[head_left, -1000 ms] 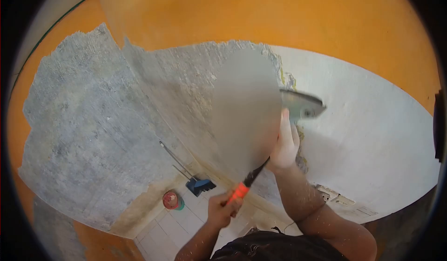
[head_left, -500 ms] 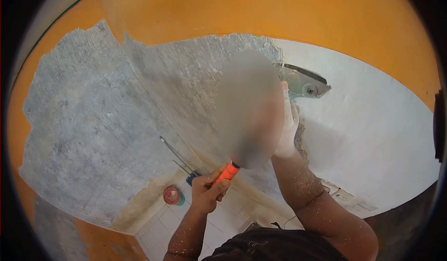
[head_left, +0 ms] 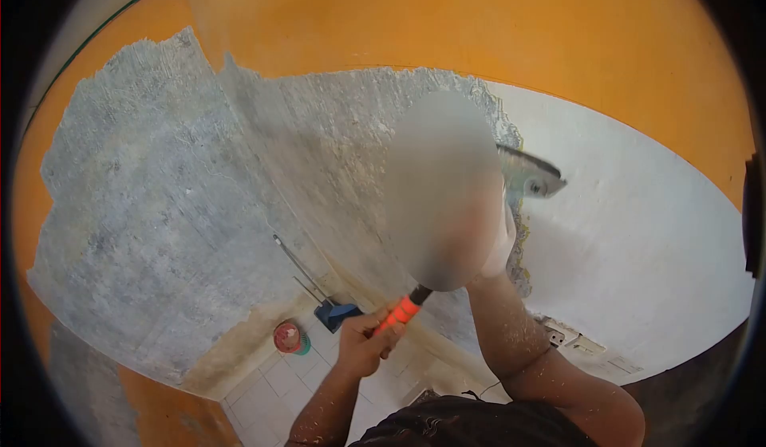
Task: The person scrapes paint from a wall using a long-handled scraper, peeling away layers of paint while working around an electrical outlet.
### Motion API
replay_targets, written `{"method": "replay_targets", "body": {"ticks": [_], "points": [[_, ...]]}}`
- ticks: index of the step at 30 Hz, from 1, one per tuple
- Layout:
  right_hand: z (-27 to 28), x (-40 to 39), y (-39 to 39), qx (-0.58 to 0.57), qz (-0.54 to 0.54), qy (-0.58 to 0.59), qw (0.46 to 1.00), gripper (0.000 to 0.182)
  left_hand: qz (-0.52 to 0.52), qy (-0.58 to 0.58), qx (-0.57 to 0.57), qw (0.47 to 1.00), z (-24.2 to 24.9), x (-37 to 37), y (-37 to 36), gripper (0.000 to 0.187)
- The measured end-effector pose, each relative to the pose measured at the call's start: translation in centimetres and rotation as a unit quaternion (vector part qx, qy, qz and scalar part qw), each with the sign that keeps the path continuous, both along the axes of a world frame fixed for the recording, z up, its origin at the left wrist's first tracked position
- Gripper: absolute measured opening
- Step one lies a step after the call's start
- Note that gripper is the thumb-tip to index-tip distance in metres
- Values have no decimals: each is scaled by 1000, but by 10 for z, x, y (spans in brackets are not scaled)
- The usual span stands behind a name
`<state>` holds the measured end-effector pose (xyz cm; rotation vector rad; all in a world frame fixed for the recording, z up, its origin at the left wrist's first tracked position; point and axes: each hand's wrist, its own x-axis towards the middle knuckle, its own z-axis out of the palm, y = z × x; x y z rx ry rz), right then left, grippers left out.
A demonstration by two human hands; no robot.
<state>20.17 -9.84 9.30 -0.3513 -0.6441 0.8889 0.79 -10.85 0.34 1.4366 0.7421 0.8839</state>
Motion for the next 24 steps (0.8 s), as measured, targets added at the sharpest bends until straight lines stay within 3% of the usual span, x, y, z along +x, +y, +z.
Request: {"method": "replay_targets", "body": {"ticks": [3, 7, 9, 13, 14, 18, 21, 24], "points": [[-3, 6, 0, -25, -4, -50, 998, 39, -20, -20, -57, 998, 0, 6, 2, 39], [32, 6, 5, 4, 9, -28, 1000, 40, -37, -16, -6, 999, 26, 6, 17, 40], [23, 7, 6, 26, 18, -20, 999, 41, -13, -2, 29, 999, 21, 6, 13, 41], [0, 6, -2, 8, -25, -45, 999, 39, -27, -34, -66, 997, -13, 13, -3, 41], [3, 9, -1, 0, -23, -49, 999, 40, -19, 26, -38, 999, -13, 10, 4, 41], [35, 3, 4, 4, 0, -24, 1000, 43, -37, -52, -26, 998, 37, 2, 19, 40], [24, 3, 9, 62, 39, 1, 997, 44, -16, 4, 0, 1000, 30, -3, 10, 40], [4, -2, 2, -27, -8, -13, 1000, 42, -18, -10, -49, 999, 8, 0, 1, 40]]}}
